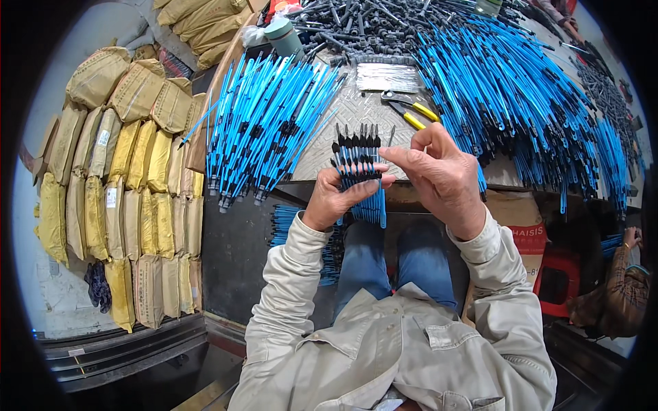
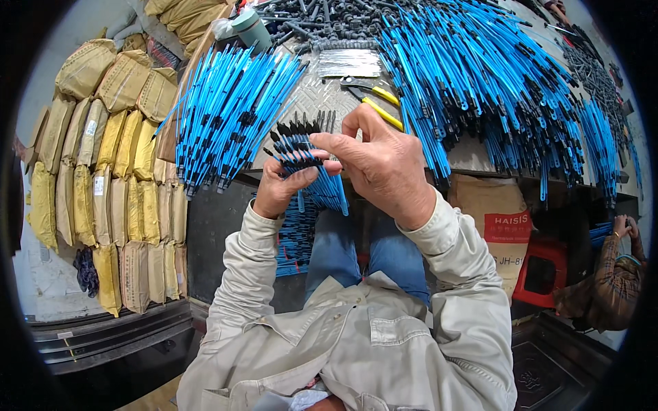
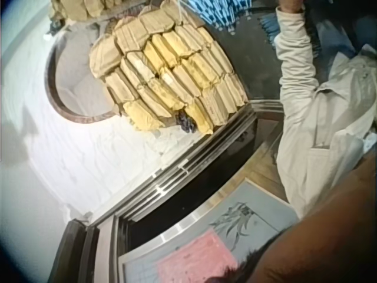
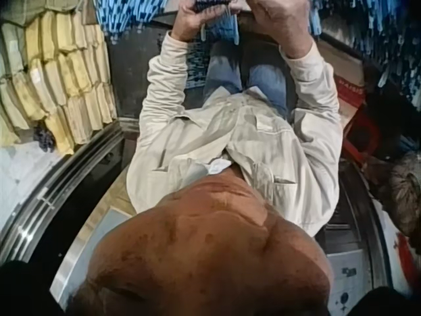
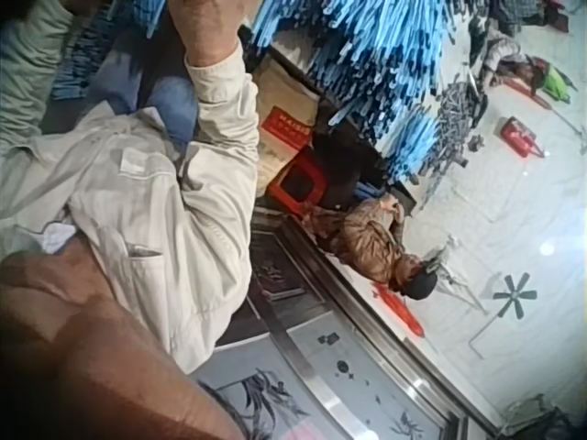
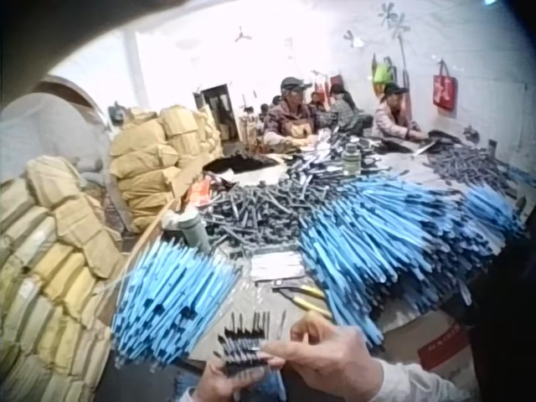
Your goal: The person assembles blue components into a black holder by hand, then secures them using pliers.
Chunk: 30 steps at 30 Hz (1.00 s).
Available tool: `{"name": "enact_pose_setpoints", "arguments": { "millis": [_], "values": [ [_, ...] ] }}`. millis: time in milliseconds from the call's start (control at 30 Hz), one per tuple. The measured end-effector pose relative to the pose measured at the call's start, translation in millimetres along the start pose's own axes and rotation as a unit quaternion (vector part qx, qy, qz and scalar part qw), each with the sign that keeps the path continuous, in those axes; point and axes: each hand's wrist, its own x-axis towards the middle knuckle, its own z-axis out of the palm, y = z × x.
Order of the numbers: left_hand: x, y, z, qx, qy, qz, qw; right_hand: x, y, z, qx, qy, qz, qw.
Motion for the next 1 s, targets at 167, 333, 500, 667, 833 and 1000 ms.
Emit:
{"name": "enact_pose_setpoints", "arguments": {
  "millis": [167,333,500,667,833,1000],
  "values": [
    [1,2,2,0.022,0.001,0.024,0.999,-2,1,11,0.064,0.04,0.005,0.997],
    [1,6,3,0.035,0.0,0.029,0.999,-2,0,16,0.027,0.057,0.001,0.998],
    [1,2,4,0.012,0.005,0.044,0.999,-4,2,21,0.068,0.081,0.007,0.994],
    [2,1,2,0.038,0.003,0.053,0.998,-1,1,21,0.058,0.084,-0.004,0.995],
    [1,3,3,0.029,0.01,0.039,0.999,4,-5,10,-0.024,0.05,-0.021,0.998],
    [0,1,3,0.026,0.022,0.04,0.999,16,-3,5,-0.037,0.003,-0.094,0.995]
  ]
}}
